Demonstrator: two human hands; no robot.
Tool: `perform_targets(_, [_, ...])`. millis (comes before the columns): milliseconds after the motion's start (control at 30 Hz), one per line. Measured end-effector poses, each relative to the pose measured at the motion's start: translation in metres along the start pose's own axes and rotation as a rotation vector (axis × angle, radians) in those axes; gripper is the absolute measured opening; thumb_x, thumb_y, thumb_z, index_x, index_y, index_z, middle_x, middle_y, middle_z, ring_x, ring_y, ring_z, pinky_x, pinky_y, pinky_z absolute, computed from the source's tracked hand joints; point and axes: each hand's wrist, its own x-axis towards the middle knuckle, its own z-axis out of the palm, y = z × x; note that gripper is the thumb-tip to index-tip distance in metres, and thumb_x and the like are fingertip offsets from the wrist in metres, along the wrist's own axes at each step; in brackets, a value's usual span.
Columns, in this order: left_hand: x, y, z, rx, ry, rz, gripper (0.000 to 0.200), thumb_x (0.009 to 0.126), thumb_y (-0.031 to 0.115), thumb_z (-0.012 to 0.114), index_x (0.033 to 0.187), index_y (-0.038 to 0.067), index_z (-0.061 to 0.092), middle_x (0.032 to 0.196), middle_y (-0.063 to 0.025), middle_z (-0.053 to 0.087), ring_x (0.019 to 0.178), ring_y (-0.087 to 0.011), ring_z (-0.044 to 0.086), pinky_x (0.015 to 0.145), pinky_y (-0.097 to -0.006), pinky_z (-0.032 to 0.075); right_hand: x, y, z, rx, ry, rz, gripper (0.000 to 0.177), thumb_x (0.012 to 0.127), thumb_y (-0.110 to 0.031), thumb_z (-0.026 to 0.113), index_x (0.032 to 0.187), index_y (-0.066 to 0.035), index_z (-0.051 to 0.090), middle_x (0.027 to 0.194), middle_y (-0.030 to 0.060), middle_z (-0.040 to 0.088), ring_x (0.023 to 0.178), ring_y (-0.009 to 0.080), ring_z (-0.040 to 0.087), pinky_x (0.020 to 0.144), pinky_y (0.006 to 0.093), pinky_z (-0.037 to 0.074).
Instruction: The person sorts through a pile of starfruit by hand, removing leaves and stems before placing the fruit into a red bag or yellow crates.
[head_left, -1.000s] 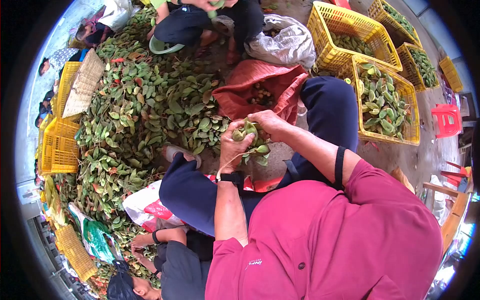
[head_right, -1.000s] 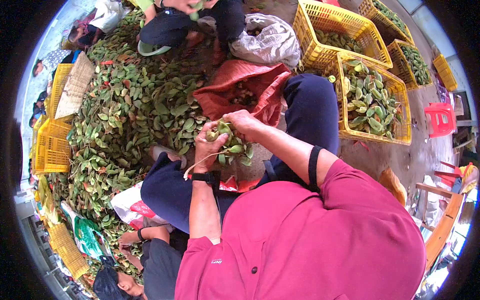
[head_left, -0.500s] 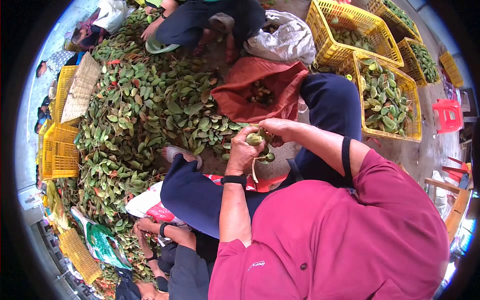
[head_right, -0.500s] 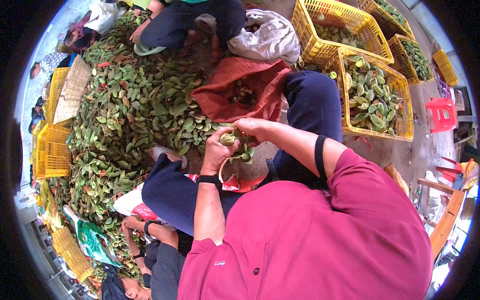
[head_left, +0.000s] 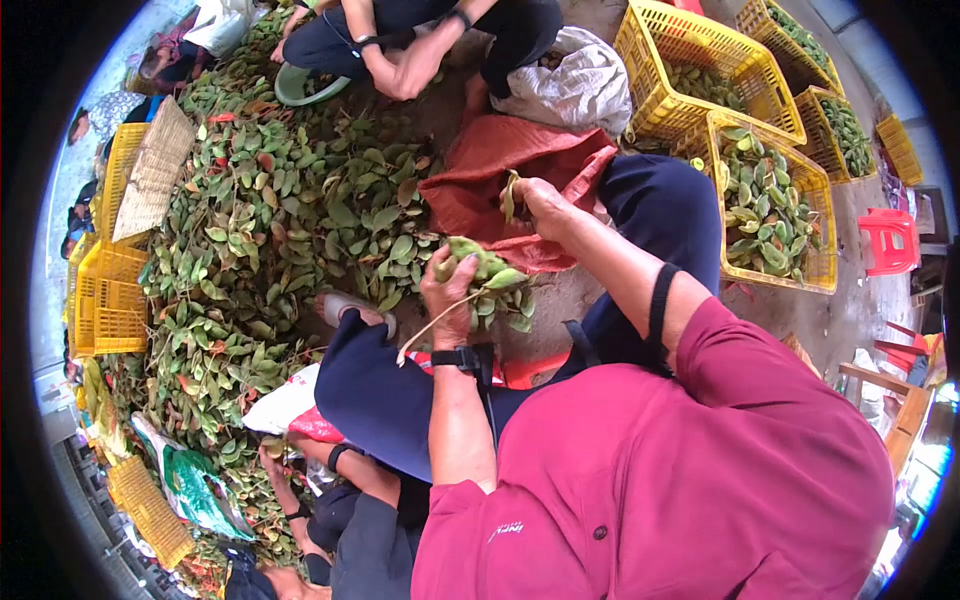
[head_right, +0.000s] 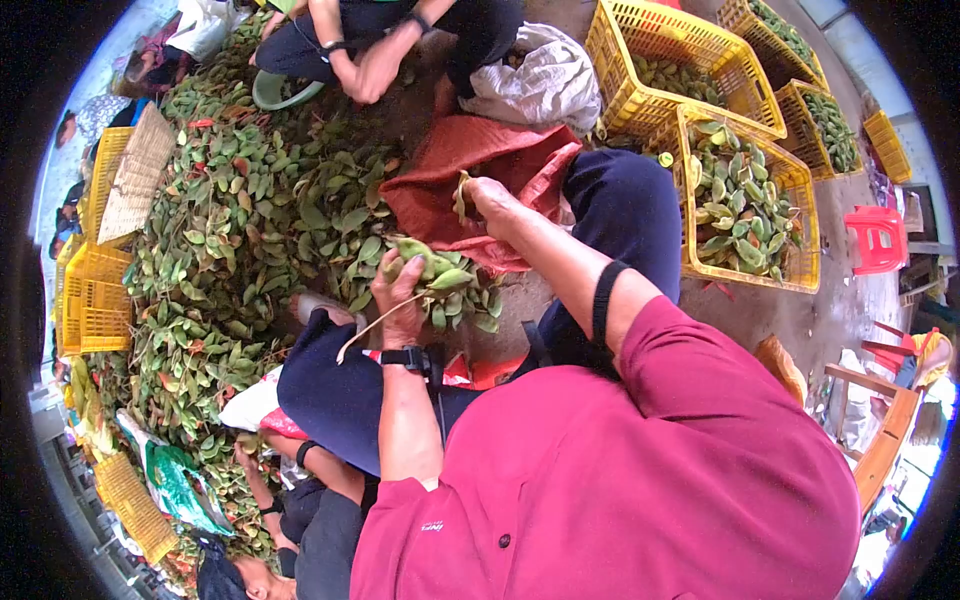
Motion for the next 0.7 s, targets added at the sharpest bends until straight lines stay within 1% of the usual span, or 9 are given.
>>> perform_targets(33, [0.001,0.002,0.0,-0.062,0.019,-0.01,0.031,0.086,0.008,0.073,0.115,0.0,0.066,0.101,-0.0034,0.069,0.087,-0.011,0.065,0.081,-0.0273,0.053,0.008,-0.005,-0.001,-0.013,0.053,-0.071,0.012,0.092,-0.016,0.054,0.094,-0.011,0.065,0.08,0.0061,0.067,0.062,0.0167,0.062,0.05,0.0306,0.051])
perform_targets(67, [0.002,0.002,0.001,-0.178,0.031,-0.03,0.03,0.087,0.008,0.072,0.115,0.001,0.066,0.101,-0.003,0.069,0.087,-0.0105,0.064,0.081,-0.0266,0.053,0.015,-0.009,-0.005,0.02,0.065,-0.067,0.012,0.092,-0.015,0.054,0.094,-0.011,0.065,0.08,0.0057,0.067,0.063,0.0172,0.062,0.051,0.031,0.051])
perform_targets(233, [0.007,0.001,-0.002,-0.171,0.051,-0.026,0.029,0.087,0.006,0.072,0.114,0.0,0.065,0.1,-0.0028,0.069,0.086,-0.0103,0.064,0.081,-0.0263,0.053,0.037,-0.013,-0.029,0.146,0.042,-0.051,0.012,0.094,-0.014,0.053,0.094,-0.013,0.065,0.08,0.0052,0.067,0.064,0.0184,0.064,0.054,0.032,0.051])
perform_targets(367, [0.01,-0.005,-0.004,-0.168,0.077,-0.039,0.028,0.087,0.007,0.073,0.113,-0.001,0.065,0.101,-0.0029,0.069,0.088,-0.0105,0.064,0.082,-0.0262,0.052,0.054,-0.026,-0.025,0.275,0.098,-0.056,0.011,0.094,-0.015,0.056,0.095,-0.012,0.066,0.08,0.0026,0.067,0.065,0.0182,0.065,0.056,0.0332,0.052])
perform_targets(400, [0.01,-0.007,-0.004,-0.17,0.085,-0.042,0.028,0.087,0.007,0.073,0.113,-0.001,0.065,0.101,-0.003,0.069,0.088,-0.0106,0.064,0.082,-0.0262,0.052,0.052,-0.03,-0.025,0.282,0.065,-0.113,0.012,0.093,-0.01,0.056,0.096,-0.011,0.068,0.082,0.0037,0.068,0.066,0.0183,0.065,0.056,0.0334,0.053])
perform_targets(500, [0.011,-0.011,-0.008,-0.114,0.077,-0.026,0.028,0.087,0.007,0.071,0.114,0.002,0.065,0.101,-0.0013,0.068,0.087,-0.0115,0.065,0.081,-0.0284,0.054,0.072,-0.024,-0.039,-0.045,0.063,-0.286,0.017,0.093,-0.007,0.055,0.105,-0.008,0.068,0.093,0.0081,0.071,0.078,0.0212,0.069,0.069,0.0374,0.058])
perform_targets(533, [0.011,-0.011,-0.01,-0.099,0.072,-0.031,0.028,0.088,0.007,0.07,0.115,0.002,0.065,0.101,-0.0014,0.068,0.087,-0.0117,0.066,0.081,-0.0288,0.054,0.065,-0.023,-0.033,0.009,0.095,-0.302,0.016,0.093,-0.007,0.057,0.102,-0.009,0.07,0.09,0.0089,0.072,0.076,0.0195,0.069,0.066,0.0352,0.057])
perform_targets(633, [0.011,-0.015,-0.01,-0.137,0.103,-0.059,0.027,0.088,0.009,0.07,0.114,0.003,0.065,0.1,-0.0018,0.069,0.088,-0.012,0.066,0.081,-0.0296,0.055,0.073,-0.018,-0.039,-0.142,0.12,-0.432,0.016,0.091,-0.008,0.059,0.102,-0.009,0.07,0.087,0.0082,0.072,0.078,0.0199,0.07,0.066,0.0354,0.057])
perform_targets(700, [0.008,-0.016,-0.018,-0.164,0.105,-0.079,0.026,0.089,0.012,0.07,0.113,0.003,0.065,0.101,-0.0022,0.068,0.089,-0.0137,0.066,0.082,-0.0315,0.055,0.079,-0.009,-0.034,-0.15,0.115,-0.467,0.02,0.087,-0.003,0.057,0.099,-0.01,0.072,0.085,0.0038,0.071,0.073,0.0164,0.067,0.063,0.0323,0.055])
